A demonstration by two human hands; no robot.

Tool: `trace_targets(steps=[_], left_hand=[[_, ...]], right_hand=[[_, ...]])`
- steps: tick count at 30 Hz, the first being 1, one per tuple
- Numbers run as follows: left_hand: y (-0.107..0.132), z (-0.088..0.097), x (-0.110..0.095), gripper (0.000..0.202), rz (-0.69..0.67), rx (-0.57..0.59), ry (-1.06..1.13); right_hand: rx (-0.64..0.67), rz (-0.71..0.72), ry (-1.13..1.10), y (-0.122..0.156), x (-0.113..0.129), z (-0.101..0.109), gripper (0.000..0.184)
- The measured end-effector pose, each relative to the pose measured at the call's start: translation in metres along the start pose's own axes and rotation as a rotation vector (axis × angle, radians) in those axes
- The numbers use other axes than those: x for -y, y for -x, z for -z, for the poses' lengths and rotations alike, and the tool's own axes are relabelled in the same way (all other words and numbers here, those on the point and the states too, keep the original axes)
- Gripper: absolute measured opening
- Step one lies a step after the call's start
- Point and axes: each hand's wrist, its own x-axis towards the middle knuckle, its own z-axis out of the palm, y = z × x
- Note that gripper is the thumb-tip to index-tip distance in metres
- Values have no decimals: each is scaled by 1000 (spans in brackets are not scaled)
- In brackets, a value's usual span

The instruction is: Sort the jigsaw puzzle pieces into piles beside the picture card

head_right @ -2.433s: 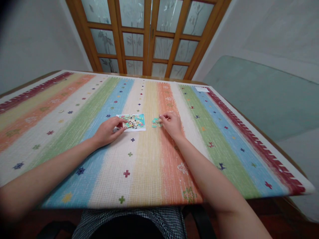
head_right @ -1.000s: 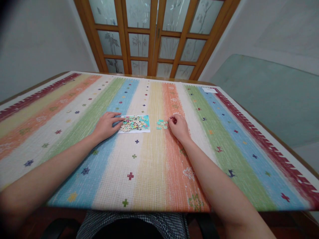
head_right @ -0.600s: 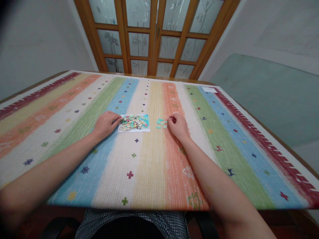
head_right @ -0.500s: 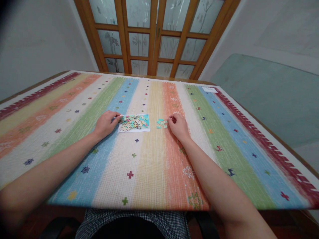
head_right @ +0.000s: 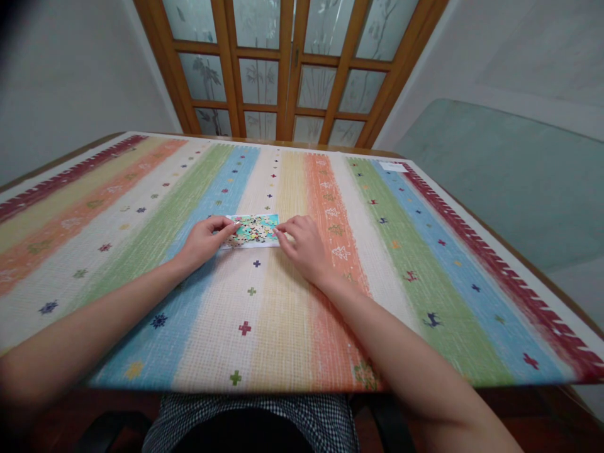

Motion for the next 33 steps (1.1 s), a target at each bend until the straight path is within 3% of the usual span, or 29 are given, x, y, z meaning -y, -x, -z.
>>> trace_targets(steps=[3,6,17,23,29,33], left_hand=[[7,-7,-11,44,-42,39,7],[13,-14,-17,42,-76,57,34],[16,-15,-16,37,-193,103,-71],[6,-1,5,33,-313,76,-273],[1,6,15,35,-320,25,-310],[2,5,17,36,-310,30,-312]], right_hand=[[69,75,-56,5,21,-10,31],[104,62,-30,8,29,-15,33],[84,-17,-217,6,24,-17,29],[4,-79,-126,3,-12,-9,29],[-76,-240,242,-2,-71,15,24],[-42,-284,379,2,-85,15,26]])
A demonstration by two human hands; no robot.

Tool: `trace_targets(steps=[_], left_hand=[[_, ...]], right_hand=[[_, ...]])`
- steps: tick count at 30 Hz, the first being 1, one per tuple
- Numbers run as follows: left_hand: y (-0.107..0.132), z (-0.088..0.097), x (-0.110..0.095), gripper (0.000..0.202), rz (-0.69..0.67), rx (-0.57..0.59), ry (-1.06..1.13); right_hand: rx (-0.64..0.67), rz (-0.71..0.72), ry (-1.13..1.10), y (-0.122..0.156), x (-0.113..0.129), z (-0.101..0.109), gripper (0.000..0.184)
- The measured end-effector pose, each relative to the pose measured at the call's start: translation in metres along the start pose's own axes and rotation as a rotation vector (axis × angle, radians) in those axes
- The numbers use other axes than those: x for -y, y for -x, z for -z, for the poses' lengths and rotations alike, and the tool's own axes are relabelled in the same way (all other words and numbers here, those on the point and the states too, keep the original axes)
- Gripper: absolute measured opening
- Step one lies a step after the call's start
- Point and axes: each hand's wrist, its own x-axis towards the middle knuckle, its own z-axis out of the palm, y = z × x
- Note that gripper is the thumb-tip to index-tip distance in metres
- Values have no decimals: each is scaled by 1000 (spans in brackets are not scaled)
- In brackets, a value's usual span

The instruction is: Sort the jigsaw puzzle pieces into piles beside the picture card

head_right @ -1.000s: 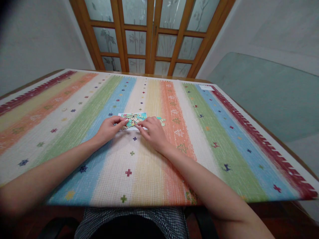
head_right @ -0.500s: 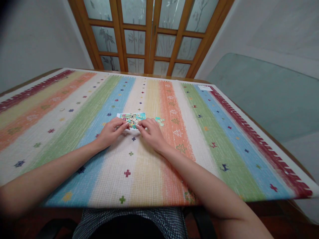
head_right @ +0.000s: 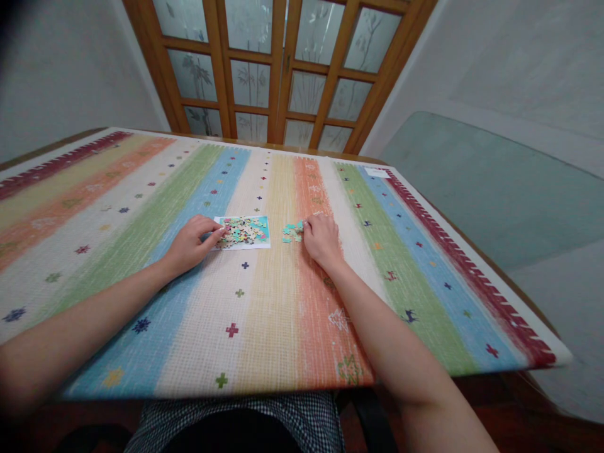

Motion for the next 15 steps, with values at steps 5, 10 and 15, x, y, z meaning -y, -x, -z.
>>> trace_targets(steps=[5,10,15], left_hand=[[0,0,0,36,-2,6,3],[0,1,0,36,-17,4,6],[0,1,0,36,-9,-12,-6]], right_hand=[[6,63,75,4,5,-5,27],[14,80,142,4,5,-5,26],[48,61,167,4,4,-4,27]])
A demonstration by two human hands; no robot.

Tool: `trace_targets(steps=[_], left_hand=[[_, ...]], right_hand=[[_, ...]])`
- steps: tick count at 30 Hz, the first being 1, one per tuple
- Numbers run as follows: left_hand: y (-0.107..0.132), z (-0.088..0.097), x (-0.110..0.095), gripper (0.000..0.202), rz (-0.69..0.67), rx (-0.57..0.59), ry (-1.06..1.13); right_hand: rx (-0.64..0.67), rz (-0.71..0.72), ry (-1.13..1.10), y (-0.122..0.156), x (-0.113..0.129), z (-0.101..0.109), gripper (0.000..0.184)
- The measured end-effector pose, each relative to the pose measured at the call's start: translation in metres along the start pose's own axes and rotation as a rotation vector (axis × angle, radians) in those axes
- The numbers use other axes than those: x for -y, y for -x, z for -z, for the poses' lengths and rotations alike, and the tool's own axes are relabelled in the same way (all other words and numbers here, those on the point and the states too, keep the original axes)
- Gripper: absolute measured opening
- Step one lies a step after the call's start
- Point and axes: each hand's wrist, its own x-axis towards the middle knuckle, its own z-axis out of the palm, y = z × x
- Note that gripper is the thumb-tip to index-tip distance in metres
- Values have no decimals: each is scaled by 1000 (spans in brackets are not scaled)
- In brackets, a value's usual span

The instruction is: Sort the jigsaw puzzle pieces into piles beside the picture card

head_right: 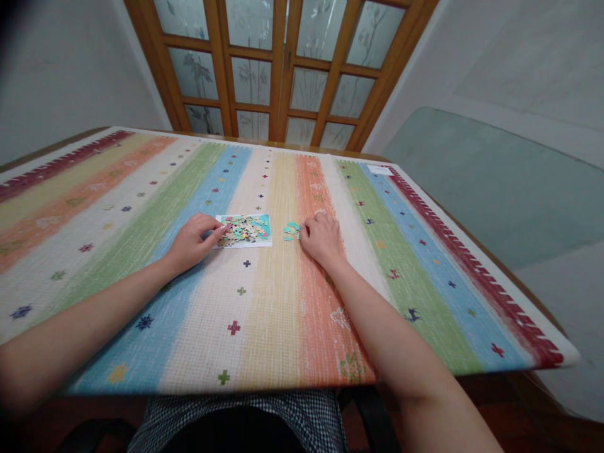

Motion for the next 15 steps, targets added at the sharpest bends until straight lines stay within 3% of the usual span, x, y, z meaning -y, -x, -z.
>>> trace_targets(steps=[6,10,15], left_hand=[[-1,6,8,37,57,-61,-74],[-3,11,22,36,110,-110,-138],[-3,13,36,29,148,-39,-188]], right_hand=[[-74,-56,-102,-2,2,6,29],[-104,11,-172,-1,8,9,30],[-87,127,-190,3,16,9,28]])
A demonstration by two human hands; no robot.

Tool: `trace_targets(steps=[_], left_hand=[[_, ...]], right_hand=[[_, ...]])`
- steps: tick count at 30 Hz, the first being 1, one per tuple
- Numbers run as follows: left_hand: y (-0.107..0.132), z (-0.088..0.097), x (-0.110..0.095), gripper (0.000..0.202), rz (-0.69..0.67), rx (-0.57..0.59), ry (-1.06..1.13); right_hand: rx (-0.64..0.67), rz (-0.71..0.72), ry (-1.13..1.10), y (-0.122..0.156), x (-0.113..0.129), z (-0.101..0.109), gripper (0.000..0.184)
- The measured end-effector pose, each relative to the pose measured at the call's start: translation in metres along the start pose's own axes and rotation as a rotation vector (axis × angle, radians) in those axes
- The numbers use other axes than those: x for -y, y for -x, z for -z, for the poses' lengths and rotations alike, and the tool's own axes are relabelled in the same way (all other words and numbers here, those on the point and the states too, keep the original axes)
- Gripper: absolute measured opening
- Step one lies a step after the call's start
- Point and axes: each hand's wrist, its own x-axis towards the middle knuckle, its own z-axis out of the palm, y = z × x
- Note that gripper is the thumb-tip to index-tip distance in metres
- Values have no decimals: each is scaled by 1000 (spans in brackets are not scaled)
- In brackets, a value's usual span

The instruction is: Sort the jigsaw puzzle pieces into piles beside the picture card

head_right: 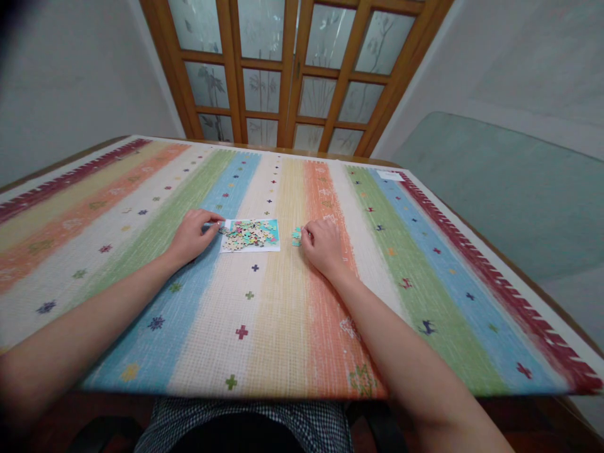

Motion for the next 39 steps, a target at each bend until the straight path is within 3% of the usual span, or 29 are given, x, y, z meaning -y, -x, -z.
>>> trace_targets(steps=[10,19,39], left_hand=[[2,-4,9,39,30,95,-92],[-3,11,26,38,-201,237,-85],[-7,6,36,41,-205,217,-7]], right_hand=[[22,39,-20,1,1,-1,28],[4,34,-43,2,4,-1,30],[-8,40,-75,2,4,-2,30]])
